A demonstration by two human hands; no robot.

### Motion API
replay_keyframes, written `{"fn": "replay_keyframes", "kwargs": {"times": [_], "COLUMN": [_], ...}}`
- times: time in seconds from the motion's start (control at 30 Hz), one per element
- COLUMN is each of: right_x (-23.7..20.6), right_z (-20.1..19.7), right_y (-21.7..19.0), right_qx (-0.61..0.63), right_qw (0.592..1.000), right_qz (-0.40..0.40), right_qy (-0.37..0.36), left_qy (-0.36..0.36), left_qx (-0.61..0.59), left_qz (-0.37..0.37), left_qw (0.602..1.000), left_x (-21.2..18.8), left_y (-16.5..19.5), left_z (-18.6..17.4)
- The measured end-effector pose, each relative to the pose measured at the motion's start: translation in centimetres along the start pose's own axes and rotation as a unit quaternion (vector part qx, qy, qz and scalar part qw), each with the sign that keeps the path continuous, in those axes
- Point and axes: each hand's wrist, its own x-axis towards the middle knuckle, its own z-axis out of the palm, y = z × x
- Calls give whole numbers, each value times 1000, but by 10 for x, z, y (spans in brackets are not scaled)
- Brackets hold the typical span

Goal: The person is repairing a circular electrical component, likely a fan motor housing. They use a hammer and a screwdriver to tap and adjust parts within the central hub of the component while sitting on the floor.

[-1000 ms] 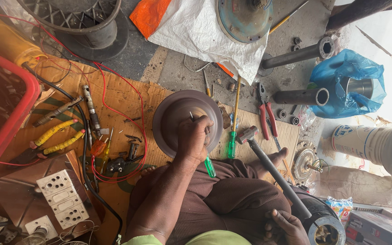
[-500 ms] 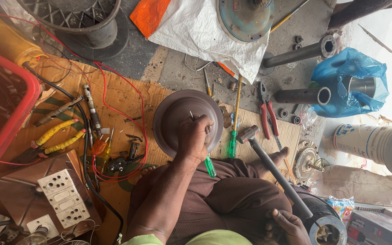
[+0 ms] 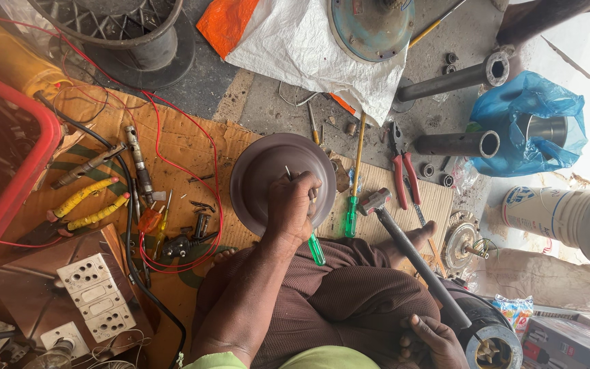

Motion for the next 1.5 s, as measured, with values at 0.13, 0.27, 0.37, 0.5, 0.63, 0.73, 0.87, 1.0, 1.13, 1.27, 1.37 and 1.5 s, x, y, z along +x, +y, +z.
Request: {"fn": "replay_keyframes", "kwargs": {"times": [0.13, 0.27, 0.37, 0.5, 0.63, 0.73, 0.87, 1.0, 1.13, 1.27, 1.37, 1.5], "right_x": [2, 2, 1, -1, -1, 0, 0, 0, 0, 1, 1, -2], "right_z": [0, 1, 1, 3, 4, 4, 3, 2, 1, -1, -2, -1], "right_y": [2, 2, 0, -2, -3, -3, -2, -2, -2, -2, -2, -3], "right_qx": [5, 0, -6, -5, -2, -8, -1, -8, -6, -13, -11, -23], "right_qw": [1000, 1000, 1000, 1000, 1000, 1000, 1000, 1000, 1000, 1000, 1000, 1000], "right_qz": [-10, 5, 13, 16, 15, 10, 12, 5, -8, -2, -5, 0], "right_qy": [-7, -6, 8, 6, 5, 14, 8, 4, -18, -12, -17, -12], "left_qy": [-1, 5, -5, 0, 0, 5, 4, 1, 6, -2, 4, 15], "left_qx": [1, 1, 2, 0, 0, 4, 1, 1, 2, 7, 4, 12], "left_qz": [2, -6, 6, 7, 2, -4, -5, -5, -2, 11, -5, -10], "left_qw": [1000, 1000, 1000, 1000, 1000, 1000, 1000, 1000, 1000, 1000, 1000, 1000], "left_x": [1, 2, 2, 2, 2, 3, 3, 3, 3, 4, 6, 9], "left_y": [1, 0, -1, -1, -1, 0, 0, 1, 2, 2, 0, -2], "left_z": [-2, -3, -3, -3, -3, -3, -3, -2, -2, -2, -3, -4]}}
